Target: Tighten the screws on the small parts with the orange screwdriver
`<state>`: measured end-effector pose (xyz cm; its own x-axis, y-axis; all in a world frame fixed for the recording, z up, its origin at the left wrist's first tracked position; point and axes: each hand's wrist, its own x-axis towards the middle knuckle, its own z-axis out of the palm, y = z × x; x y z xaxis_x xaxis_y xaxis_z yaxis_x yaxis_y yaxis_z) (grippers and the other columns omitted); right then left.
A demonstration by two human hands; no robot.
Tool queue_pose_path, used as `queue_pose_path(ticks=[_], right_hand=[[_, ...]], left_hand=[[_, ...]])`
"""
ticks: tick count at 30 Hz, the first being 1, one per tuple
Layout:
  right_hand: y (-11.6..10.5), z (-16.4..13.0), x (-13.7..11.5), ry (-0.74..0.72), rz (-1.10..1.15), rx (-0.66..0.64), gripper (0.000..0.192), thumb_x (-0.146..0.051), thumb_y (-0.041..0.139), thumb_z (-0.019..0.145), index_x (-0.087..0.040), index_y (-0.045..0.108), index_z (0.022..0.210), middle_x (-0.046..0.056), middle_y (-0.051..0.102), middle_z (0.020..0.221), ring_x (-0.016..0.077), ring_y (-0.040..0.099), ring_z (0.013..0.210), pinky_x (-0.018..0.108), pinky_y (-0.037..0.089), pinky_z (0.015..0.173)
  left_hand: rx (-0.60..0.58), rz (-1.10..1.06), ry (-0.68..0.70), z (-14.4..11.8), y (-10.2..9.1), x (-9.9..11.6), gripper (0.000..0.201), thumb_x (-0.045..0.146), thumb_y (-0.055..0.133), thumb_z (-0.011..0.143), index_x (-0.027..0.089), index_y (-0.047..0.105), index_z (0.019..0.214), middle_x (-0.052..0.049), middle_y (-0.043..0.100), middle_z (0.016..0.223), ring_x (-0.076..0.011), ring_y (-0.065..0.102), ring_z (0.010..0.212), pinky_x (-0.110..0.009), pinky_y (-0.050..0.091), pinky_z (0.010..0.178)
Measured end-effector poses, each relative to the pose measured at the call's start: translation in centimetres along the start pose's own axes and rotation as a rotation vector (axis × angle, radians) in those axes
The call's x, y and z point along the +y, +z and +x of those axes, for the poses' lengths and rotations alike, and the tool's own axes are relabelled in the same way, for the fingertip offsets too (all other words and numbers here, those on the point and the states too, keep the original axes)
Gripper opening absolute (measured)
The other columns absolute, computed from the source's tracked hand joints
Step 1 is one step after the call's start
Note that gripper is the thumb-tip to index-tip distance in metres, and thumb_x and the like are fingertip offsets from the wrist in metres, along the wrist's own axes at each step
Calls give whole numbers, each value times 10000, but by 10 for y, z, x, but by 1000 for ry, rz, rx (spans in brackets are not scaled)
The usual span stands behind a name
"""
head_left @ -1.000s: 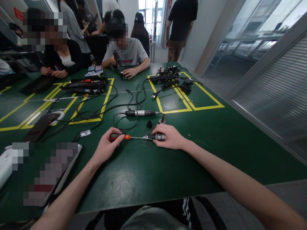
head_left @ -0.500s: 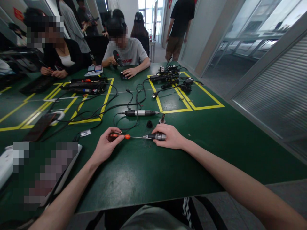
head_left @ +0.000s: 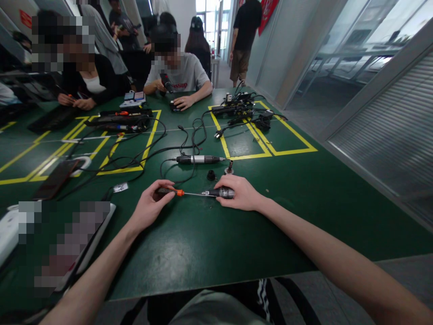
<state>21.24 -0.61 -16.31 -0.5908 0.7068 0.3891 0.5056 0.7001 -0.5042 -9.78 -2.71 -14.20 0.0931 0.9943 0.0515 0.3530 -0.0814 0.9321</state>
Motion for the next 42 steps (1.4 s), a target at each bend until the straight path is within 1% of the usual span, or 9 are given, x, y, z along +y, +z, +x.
queue_pose_path(ticks=[5, 8, 15, 19, 24, 28, 31, 37, 42], right_hand=[[0, 0, 0, 2, -5, -8, 152, -252, 710, 837, -187, 690, 973, 65, 730, 933, 213, 670, 826, 334, 525, 759], [-1, 1, -1, 6, -2, -13, 146, -255, 710, 838, -191, 689, 968, 64, 727, 931, 215, 668, 824, 338, 525, 756], [-1, 1, 0, 0, -3, -15, 150, -244, 713, 836, -190, 692, 975, 63, 730, 939, 212, 672, 830, 332, 520, 756], [0, 0, 0, -9, 4, 0, 155, -244, 722, 835, -180, 694, 972, 67, 730, 932, 216, 678, 833, 332, 523, 760], [0, 0, 0, -4, -5, -4, 152, -250, 718, 838, -187, 693, 975, 61, 732, 933, 210, 673, 827, 329, 525, 757], [-1, 0, -1, 4, -7, -10, 142, -249, 719, 839, -198, 688, 967, 56, 730, 931, 209, 673, 825, 328, 524, 753], [-1, 0, -1, -2, -2, -3, 143, -241, 715, 837, -191, 686, 968, 61, 728, 930, 210, 671, 824, 329, 523, 750], [-1, 0, -1, 1, 5, -10, 146, -241, 713, 834, -195, 688, 971, 57, 725, 929, 210, 667, 819, 333, 524, 747], [-2, 0, -1, 9, -1, -18, 150, -248, 713, 843, -187, 690, 978, 65, 726, 939, 214, 672, 832, 335, 525, 751]], left_hand=[[29, 44, -28, 0, 3, 1, 406, 534, 765, 766, 179, 705, 952, -5, 673, 718, -156, 581, 621, -266, 468, 611], [-2, 43, -39, 0, 3, 3, 387, 560, 717, 805, 179, 690, 868, 17, 610, 607, -138, 518, 544, -252, 425, 561], [2, 106, 48, 0, 0, 5, 343, 513, 721, 789, 192, 745, 906, -45, 730, 878, -196, 652, 786, -277, 511, 717], [5, 108, 28, 0, 2, 3, 343, 524, 712, 810, 183, 719, 845, -14, 670, 731, -153, 569, 618, -260, 471, 610], [-29, 134, 20, -1, 4, 3, 342, 517, 666, 839, 179, 713, 819, 15, 585, 612, -147, 530, 574, -253, 428, 572], [-45, 120, 36, -2, 1, 5, 298, 473, 692, 796, 187, 717, 880, -31, 699, 832, -187, 636, 745, -282, 501, 696], [-39, 93, 34, -1, -1, 5, 299, 461, 719, 770, 199, 698, 911, -42, 714, 923, -219, 677, 850, -314, 542, 777], [-16, 80, 22, 0, -1, 3, 355, 500, 769, 752, 195, 706, 922, -48, 731, 914, -219, 693, 834, -325, 569, 766], [-14, 110, 12, 1, -1, 3, 358, 526, 725, 803, 179, 719, 893, -27, 709, 783, -153, 596, 623, -269, 497, 617]])
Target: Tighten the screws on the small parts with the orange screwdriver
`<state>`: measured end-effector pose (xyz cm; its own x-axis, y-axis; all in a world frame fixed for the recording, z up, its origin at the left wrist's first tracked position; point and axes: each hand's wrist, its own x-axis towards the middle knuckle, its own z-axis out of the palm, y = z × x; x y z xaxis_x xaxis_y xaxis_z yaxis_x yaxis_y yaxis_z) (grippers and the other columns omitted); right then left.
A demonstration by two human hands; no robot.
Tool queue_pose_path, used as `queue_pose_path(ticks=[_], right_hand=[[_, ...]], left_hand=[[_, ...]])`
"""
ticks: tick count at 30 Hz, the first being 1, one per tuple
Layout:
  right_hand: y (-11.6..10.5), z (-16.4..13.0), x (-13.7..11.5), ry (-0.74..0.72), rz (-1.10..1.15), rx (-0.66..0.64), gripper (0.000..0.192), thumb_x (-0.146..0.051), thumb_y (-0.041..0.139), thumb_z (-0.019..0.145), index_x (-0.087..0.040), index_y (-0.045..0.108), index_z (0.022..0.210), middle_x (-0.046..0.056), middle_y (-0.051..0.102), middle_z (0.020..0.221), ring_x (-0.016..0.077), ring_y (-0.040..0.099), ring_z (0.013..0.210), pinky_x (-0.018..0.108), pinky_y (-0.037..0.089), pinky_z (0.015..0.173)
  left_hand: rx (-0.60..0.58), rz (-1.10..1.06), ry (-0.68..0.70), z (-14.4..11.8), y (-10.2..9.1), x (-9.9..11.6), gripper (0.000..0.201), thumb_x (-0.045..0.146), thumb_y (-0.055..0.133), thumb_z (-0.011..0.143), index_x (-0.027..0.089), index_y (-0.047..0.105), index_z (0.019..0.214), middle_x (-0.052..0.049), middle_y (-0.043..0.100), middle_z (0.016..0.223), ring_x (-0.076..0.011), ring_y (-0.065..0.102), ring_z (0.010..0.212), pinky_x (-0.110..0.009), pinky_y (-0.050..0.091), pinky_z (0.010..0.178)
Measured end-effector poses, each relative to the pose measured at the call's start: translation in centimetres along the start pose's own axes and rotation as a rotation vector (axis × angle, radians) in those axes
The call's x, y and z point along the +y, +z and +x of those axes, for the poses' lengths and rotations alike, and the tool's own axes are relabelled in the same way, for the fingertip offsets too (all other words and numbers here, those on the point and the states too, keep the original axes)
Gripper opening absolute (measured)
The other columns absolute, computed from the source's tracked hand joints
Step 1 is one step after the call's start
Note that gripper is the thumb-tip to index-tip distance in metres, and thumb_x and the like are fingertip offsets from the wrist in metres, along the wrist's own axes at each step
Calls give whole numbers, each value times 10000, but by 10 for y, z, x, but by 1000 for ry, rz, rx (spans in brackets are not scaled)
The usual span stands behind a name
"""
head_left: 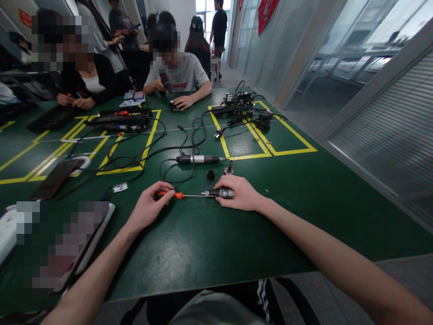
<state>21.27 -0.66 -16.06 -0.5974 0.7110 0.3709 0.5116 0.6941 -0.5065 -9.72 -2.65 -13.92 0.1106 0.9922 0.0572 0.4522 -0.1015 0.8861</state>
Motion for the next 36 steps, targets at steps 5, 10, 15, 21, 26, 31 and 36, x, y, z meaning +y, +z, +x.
queue_pose_path(ticks=[5, 10, 15, 21, 26, 31, 36], right_hand=[[1, 0, 0, 0, 6, -3, 147, -256, 702, 844, -193, 685, 976, 61, 727, 942, 210, 666, 837, 342, 526, 763], [1, 0, 1, -4, 8, 1, 145, -260, 694, 845, -186, 686, 970, 63, 725, 937, 208, 659, 825, 338, 523, 757], [0, 0, 1, 2, 4, -4, 144, -251, 707, 840, -195, 690, 971, 60, 727, 937, 210, 661, 828, 333, 521, 756], [0, 0, 1, -13, 7, 9, 143, -248, 703, 845, -189, 687, 974, 63, 719, 927, 214, 668, 829, 333, 522, 752], [0, 0, 0, -2, 8, -4, 143, -256, 702, 848, -192, 688, 975, 62, 721, 934, 212, 668, 827, 332, 522, 745], [1, 0, 0, -10, 11, 11, 143, -251, 698, 846, -186, 685, 972, 61, 717, 921, 209, 663, 822, 332, 517, 748], [1, -1, 2, -10, 11, 4, 147, -265, 694, 848, -198, 681, 978, 56, 719, 932, 210, 665, 838, 338, 522, 769]], left_hand=[[-32, 70, 19, -1, 0, -1, 358, 536, 670, 851, 185, 739, 861, -22, 680, 705, -160, 570, 618, -258, 463, 590], [-41, 36, 79, -2, -1, -1, 294, 469, 739, 783, 203, 717, 907, -54, 718, 933, -208, 660, 812, -305, 546, 732], [-49, -37, 35, -1, -2, -3, 344, 502, 775, 765, 204, 692, 916, -50, 725, 916, -217, 687, 823, -328, 578, 767], [9, -18, 8, 0, -1, -2, 367, 534, 780, 757, 190, 722, 868, -32, 723, 833, -186, 652, 727, -292, 545, 691], [-11, 27, 3, 0, -1, -1, 351, 532, 702, 829, 186, 742, 871, -2, 649, 686, -153, 560, 600, -260, 458, 585], [-57, 7, 83, -2, -2, -1, 295, 447, 751, 785, 196, 733, 939, -57, 727, 958, -212, 683, 854, -305, 550, 778], [-85, -10, 54, 0, -3, -6, 339, 468, 754, 778, 189, 710, 966, -61, 734, 964, -208, 680, 824, -323, 557, 788]])
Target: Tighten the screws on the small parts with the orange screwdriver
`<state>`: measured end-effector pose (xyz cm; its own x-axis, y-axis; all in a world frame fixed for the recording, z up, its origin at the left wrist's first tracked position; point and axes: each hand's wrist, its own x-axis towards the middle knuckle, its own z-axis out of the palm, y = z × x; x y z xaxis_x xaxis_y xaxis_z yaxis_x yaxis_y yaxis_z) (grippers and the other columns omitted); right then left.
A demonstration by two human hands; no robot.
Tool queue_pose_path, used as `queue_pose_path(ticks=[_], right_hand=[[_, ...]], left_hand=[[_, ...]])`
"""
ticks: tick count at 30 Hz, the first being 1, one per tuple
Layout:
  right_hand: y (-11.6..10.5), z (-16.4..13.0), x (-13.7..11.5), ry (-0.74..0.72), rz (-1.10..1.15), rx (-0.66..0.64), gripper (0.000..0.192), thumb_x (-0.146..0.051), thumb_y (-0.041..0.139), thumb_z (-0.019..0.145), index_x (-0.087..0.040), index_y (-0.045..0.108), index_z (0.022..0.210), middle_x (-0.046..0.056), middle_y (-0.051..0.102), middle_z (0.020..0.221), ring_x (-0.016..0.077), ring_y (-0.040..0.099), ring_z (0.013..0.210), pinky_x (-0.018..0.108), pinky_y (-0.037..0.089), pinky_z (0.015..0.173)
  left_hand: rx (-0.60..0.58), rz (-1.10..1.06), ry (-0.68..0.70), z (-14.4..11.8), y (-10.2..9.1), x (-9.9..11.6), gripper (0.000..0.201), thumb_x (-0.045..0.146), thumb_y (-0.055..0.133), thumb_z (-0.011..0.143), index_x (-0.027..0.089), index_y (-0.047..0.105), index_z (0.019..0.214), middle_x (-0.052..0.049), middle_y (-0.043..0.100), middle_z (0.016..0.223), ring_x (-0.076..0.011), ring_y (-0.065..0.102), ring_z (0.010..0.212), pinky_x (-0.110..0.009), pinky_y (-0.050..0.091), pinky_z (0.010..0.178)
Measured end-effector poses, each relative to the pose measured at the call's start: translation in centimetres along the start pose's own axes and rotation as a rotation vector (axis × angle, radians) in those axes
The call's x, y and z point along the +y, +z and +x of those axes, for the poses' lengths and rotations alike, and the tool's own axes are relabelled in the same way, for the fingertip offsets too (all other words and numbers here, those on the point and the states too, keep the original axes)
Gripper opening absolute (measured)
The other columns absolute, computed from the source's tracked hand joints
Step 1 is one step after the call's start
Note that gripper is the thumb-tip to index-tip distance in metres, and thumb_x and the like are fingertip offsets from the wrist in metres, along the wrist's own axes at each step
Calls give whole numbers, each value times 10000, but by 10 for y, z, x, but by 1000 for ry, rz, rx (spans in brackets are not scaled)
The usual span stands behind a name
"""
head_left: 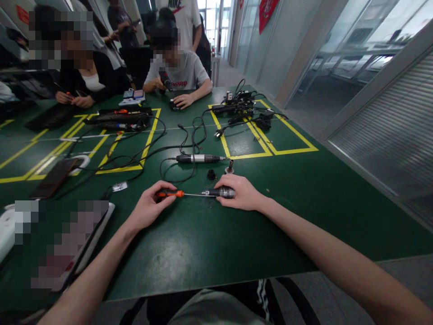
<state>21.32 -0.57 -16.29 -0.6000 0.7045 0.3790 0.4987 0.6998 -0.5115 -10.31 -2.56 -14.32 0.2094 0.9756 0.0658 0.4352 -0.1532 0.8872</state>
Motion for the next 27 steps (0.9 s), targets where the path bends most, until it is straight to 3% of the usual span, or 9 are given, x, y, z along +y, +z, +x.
queue_pose_path(ticks=[8, 13, 20, 24, 27], right_hand=[[-1, 0, -1, 0, 4, 3, 144, -259, 698, 847, -198, 682, 976, 61, 720, 931, 211, 662, 829, 338, 522, 757], [-1, 0, -2, 3, 3, 6, 141, -263, 697, 846, -198, 680, 970, 57, 719, 924, 209, 660, 822, 335, 520, 751], [-1, 0, -1, -15, 4, 14, 148, -254, 694, 851, -173, 685, 975, 74, 723, 926, 216, 665, 829, 345, 526, 762], [-1, -1, -1, -8, -3, 9, 140, -254, 698, 850, -200, 681, 978, 58, 722, 933, 211, 665, 831, 339, 527, 761], [-1, -1, -1, -11, -2, 8, 143, -252, 701, 846, -201, 681, 979, 58, 721, 932, 212, 667, 834, 338, 527, 762]], left_hand=[[84, -7, -40, 1, 3, 2, 355, 513, 775, 753, 179, 731, 865, -54, 741, 878, -191, 658, 760, -296, 528, 721], [42, 0, -77, 1, 4, 6, 366, 535, 712, 811, 172, 727, 849, -5, 642, 679, -143, 550, 589, -252, 446, 573], [21, -74, -56, -1, -3, 4, 369, 443, 786, 730, 208, 693, 999, -34, 696, 948, -219, 695, 897, -324, 564, 823], [50, -111, -95, 1, -1, 5, 365, 462, 806, 711, 196, 687, 931, -39, 713, 947, -207, 689, 861, -317, 559, 802], [100, -93, -113, 1, 2, 6, 353, 483, 813, 711, 184, 688, 853, -22, 706, 838, -164, 638, 719, -269, 511, 687]])
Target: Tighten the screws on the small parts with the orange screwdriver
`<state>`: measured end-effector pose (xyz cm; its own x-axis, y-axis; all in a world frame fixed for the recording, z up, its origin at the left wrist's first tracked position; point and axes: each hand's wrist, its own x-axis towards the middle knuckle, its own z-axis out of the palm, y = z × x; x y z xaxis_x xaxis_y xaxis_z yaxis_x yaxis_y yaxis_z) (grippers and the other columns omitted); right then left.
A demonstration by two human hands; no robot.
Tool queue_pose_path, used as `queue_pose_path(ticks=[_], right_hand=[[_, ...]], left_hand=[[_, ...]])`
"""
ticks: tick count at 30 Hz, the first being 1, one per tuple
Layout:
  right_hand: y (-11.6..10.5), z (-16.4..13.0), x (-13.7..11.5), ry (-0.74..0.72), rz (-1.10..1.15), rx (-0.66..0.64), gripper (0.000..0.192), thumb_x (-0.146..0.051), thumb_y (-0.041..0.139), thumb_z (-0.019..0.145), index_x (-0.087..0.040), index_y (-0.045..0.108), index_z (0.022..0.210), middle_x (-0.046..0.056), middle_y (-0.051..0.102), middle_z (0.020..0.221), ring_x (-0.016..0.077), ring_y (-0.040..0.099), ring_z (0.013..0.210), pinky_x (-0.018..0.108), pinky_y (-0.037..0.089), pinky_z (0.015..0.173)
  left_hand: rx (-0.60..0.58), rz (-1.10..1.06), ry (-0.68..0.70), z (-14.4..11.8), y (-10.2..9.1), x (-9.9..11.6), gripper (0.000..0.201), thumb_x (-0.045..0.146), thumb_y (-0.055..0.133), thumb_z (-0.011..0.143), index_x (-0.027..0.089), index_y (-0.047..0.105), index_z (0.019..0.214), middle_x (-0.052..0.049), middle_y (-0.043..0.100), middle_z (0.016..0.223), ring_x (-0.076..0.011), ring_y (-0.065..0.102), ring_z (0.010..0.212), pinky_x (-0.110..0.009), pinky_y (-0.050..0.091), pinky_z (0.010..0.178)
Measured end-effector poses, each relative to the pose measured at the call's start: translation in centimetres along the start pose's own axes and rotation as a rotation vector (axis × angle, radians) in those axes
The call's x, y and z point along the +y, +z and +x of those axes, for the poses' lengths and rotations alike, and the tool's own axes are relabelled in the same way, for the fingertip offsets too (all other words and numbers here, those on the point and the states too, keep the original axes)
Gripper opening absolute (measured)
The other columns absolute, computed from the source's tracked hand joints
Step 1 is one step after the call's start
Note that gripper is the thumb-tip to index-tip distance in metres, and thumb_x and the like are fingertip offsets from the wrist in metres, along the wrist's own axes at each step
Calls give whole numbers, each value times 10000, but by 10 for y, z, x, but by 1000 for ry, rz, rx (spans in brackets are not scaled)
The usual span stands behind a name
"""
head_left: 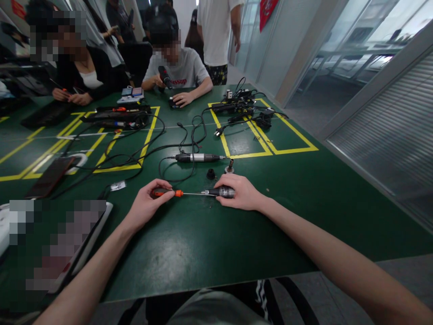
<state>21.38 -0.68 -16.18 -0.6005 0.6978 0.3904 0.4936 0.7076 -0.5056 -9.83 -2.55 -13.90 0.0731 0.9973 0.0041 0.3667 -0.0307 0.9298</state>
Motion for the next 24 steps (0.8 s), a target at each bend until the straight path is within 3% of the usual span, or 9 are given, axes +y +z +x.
queue_pose_path(ticks=[5, 10, 15, 20, 24], right_hand=[[0, 0, 0, 2, 2, -2, 146, -253, 706, 845, -194, 685, 978, 60, 723, 927, 209, 668, 822, 334, 526, 756], [1, 1, 0, 3, -2, 0, 143, -249, 707, 841, -188, 687, 969, 61, 725, 921, 209, 668, 818, 334, 527, 753], [1, 1, 0, 13, -4, -4, 149, -252, 707, 836, -198, 686, 973, 56, 723, 928, 207, 666, 822, 329, 520, 752], [0, 1, 1, 13, -1, -12, 150, -257, 696, 840, -195, 688, 976, 60, 722, 930, 213, 664, 825, 339, 521, 760], [0, 1, 1, 8, 4, -11, 148, -259, 691, 843, -191, 687, 975, 65, 721, 929, 215, 661, 823, 345, 522, 761]], left_hand=[[-18, 72, 9, -2, 5, 0, 365, 541, 712, 810, 178, 679, 791, 17, 597, 608, -135, 524, 561, -250, 420, 574], [-64, 71, 72, -2, 0, 2, 340, 465, 748, 759, 198, 694, 963, -13, 678, 841, -175, 645, 747, -279, 514, 707], [-70, 22, 37, -1, -2, 2, 345, 450, 782, 723, 202, 672, 936, -25, 697, 917, -206, 686, 872, -318, 555, 822], [18, 30, 4, 0, 3, 1, 382, 518, 792, 728, 182, 681, 871, -21, 690, 800, -170, 629, 691, -283, 523, 673], [20, 81, 28, 0, 6, 2, 373, 549, 738, 792, 183, 699, 851, 14, 617, 644, -153, 574, 602, -262, 469, 611]])
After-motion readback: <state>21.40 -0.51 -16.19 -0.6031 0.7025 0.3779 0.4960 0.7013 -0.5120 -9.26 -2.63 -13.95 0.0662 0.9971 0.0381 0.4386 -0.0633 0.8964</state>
